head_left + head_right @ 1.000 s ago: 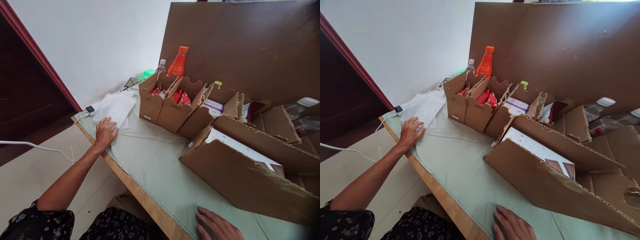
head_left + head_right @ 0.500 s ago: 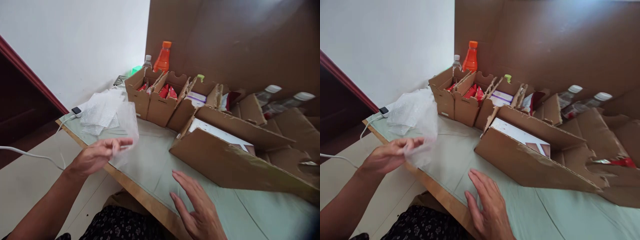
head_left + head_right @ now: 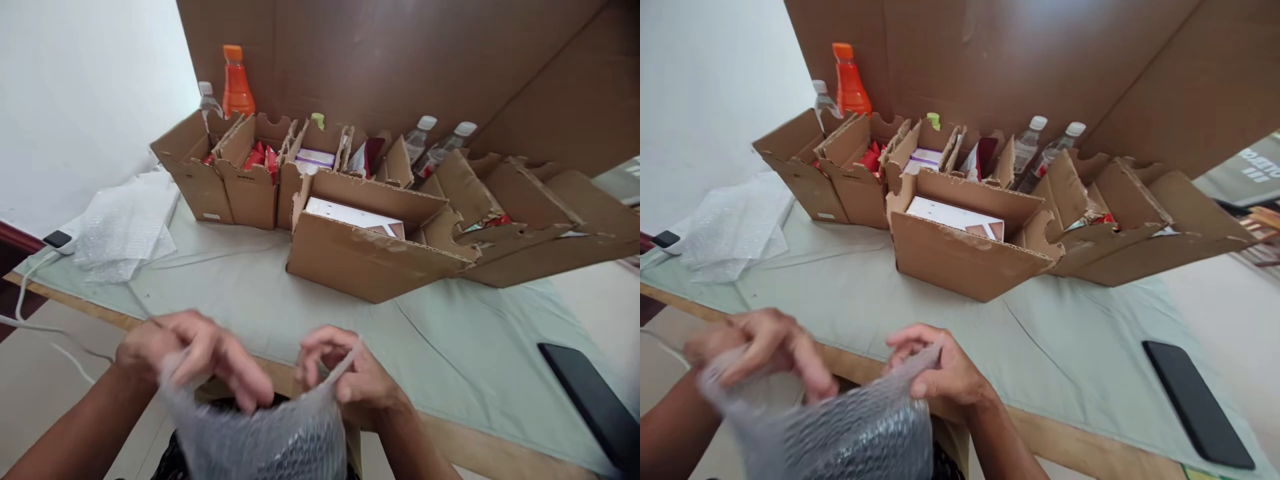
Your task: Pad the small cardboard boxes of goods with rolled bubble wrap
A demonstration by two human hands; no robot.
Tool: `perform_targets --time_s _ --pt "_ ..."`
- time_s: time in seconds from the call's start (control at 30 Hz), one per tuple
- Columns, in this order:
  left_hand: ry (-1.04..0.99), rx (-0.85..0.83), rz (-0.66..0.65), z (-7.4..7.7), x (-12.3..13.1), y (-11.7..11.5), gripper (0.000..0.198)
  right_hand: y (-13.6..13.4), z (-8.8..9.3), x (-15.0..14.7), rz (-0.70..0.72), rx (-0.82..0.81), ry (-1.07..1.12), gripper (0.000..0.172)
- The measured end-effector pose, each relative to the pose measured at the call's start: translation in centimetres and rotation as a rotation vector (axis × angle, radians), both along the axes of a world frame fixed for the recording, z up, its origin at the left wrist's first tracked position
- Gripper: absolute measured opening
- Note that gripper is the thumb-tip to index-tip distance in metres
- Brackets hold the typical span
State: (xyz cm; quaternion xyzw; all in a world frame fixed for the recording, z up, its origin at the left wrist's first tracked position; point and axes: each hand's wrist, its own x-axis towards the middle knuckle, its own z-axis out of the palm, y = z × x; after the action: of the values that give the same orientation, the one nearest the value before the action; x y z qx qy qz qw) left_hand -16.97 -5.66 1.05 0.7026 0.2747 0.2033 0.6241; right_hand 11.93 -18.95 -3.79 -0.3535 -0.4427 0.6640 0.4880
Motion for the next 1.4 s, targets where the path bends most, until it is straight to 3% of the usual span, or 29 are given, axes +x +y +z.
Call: perform_targets --time_s 0.07,0.13,0.23,0.3,0.4,0.5,0.57,0.63,0.7,0.77,0.87,1.03,1.17,1.3,1.4 --pt "-0.052 -0.251 -0.064 0.9 1.9 0.3 0.052 -2.4 0.4 0.6 -0.153 0.037 0.024 0.034" --pt "-0.054 -0.282 -0.004 0.9 3.4 0.6 0.034 -4.8 0.8 1.3 -0.307 0.059 -0.107 0.030" --pt "0.066 -0.003 0.115 -0.3 5.6 0.8 0.025 -7.0 1.3 2.3 -0.559 -0.001 -0.472 0.023" --pt "0.166 0.167 0.161 -1.4 7.3 1.0 0.024 -6.6 1.2 3.1 -0.724 -0.011 -0.743 0.019" --pt "0.263 0.343 0.265 -3.0 9.7 1.6 0.024 -4.0 0.2 4.8 -0.871 0.123 -1.099 0.017" --pt "0.313 0.442 0.349 -4.2 11.0 2.3 0.026 -1.9 -0.7 6.2 -0.963 0.272 -1.283 0.016" --pt "0.331 0.481 0.409 -4.8 10.7 2.1 0.033 -2.1 -0.8 6.1 -1.081 0.391 -1.371 0.017" --pt "0.333 0.628 0.477 -5.3 9.9 1.0 0.049 -3.6 -0.7 5.0 -1.164 0.512 -1.455 0.029" --pt "0.306 0.853 0.426 -5.8 8.9 -0.8 0.060 -5.1 -0.8 3.5 -1.048 0.553 -1.503 0.038" --pt "0.304 1.003 0.196 -6.4 8.2 -2.6 0.057 -6.0 -1.4 2.2 -0.767 0.523 -1.548 0.037" --pt "0.387 0.978 -0.138 -7.7 7.7 -4.0 0.052 -6.2 -2.6 1.8 -0.459 0.437 -1.602 0.034" --pt "0.432 0.921 -0.233 -7.8 7.4 -3.6 0.060 -9.0 -2.1 4.1 -0.460 0.452 -1.539 0.042" --pt "0.364 0.928 -0.268 -6.5 6.2 -4.0 0.071 -12.8 -1.2 3.9 -0.260 0.481 -1.566 0.059" --pt "0.377 0.911 -0.372 -5.8 4.8 -4.6 0.088 -13.3 -2.1 2.4 -0.325 0.524 -1.572 0.038" --pt "0.397 0.917 -0.406 -5.8 3.7 -4.8 0.094 -12.4 -2.2 2.3 -0.390 0.589 -1.417 0.037"
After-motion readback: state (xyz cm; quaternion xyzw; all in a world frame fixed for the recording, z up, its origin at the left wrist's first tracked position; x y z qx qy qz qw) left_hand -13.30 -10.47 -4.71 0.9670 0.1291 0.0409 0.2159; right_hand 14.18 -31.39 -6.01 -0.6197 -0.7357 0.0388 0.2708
